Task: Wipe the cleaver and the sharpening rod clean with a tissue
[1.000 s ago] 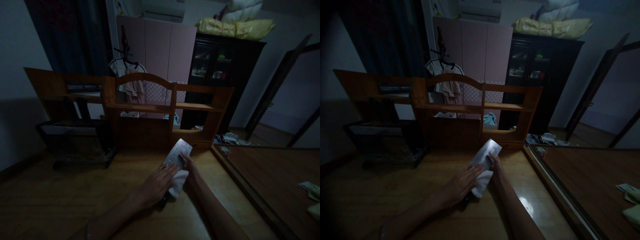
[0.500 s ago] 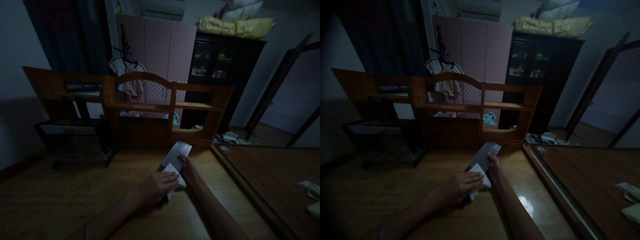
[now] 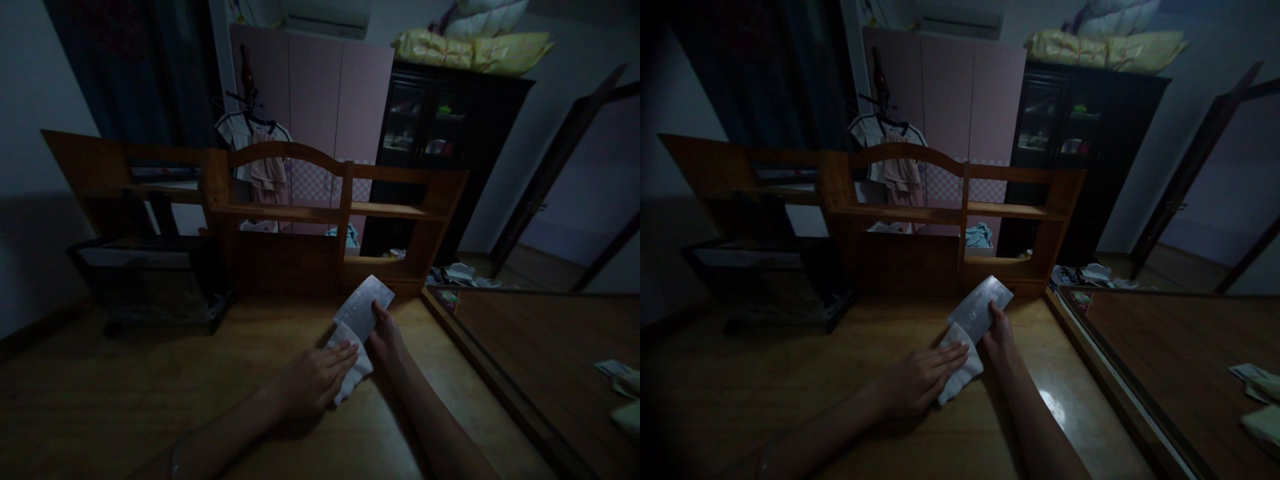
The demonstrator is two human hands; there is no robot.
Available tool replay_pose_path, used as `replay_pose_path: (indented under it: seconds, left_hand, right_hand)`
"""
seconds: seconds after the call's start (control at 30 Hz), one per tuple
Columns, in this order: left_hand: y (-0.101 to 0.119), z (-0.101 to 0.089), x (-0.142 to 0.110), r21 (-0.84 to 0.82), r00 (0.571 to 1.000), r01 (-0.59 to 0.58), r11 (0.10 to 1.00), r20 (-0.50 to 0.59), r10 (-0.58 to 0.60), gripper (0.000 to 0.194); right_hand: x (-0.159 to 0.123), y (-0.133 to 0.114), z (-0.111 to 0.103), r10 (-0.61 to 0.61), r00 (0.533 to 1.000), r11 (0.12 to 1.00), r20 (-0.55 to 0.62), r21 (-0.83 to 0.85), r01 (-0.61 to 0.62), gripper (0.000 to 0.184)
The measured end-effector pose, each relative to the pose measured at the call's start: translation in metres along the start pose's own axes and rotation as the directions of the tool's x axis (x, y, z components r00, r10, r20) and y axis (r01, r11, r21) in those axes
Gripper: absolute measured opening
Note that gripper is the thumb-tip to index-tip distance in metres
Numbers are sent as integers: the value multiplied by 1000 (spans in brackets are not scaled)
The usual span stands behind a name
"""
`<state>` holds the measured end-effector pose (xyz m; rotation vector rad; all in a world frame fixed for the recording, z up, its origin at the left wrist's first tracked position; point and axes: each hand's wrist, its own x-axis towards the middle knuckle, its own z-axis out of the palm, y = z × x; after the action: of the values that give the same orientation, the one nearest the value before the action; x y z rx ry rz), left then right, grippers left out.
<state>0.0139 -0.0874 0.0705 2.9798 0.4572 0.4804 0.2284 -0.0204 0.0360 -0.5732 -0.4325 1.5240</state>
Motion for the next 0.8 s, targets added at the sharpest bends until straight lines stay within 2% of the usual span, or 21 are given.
replay_pose_path:
  seconds: [0.1,0.27,0.37,0.5,0.6,0.7,0.8]
  left_hand:
    - [1,3,-3,17,1000,6,1000,-4,-6,49]
    - [3,10,-8,82,998,7,997,-63,-2,45]
    - [6,13,-8,150,994,17,989,-105,-1,44]
    - [12,22,-5,228,991,79,971,-124,-51,50]
    - [15,34,-3,271,988,142,952,-102,-118,53]
    - [16,43,-2,329,983,180,927,-79,-163,72]
    - [18,46,-1,412,981,188,891,-113,-155,71]
  right_hand:
    - [1,-3,-2,34,996,997,-83,71,-28,13]
    - [-2,-1,1,57,994,996,-97,76,-50,7]
    - [-4,0,2,93,992,994,-83,61,-88,10]
    - [-2,0,-1,57,998,997,-39,48,-55,16]
    - [-2,0,-1,20,998,998,-60,54,-17,15]
    - [-6,-1,2,31,997,999,-67,36,-29,15]
    - [-9,-1,6,47,997,999,-62,26,-46,17]
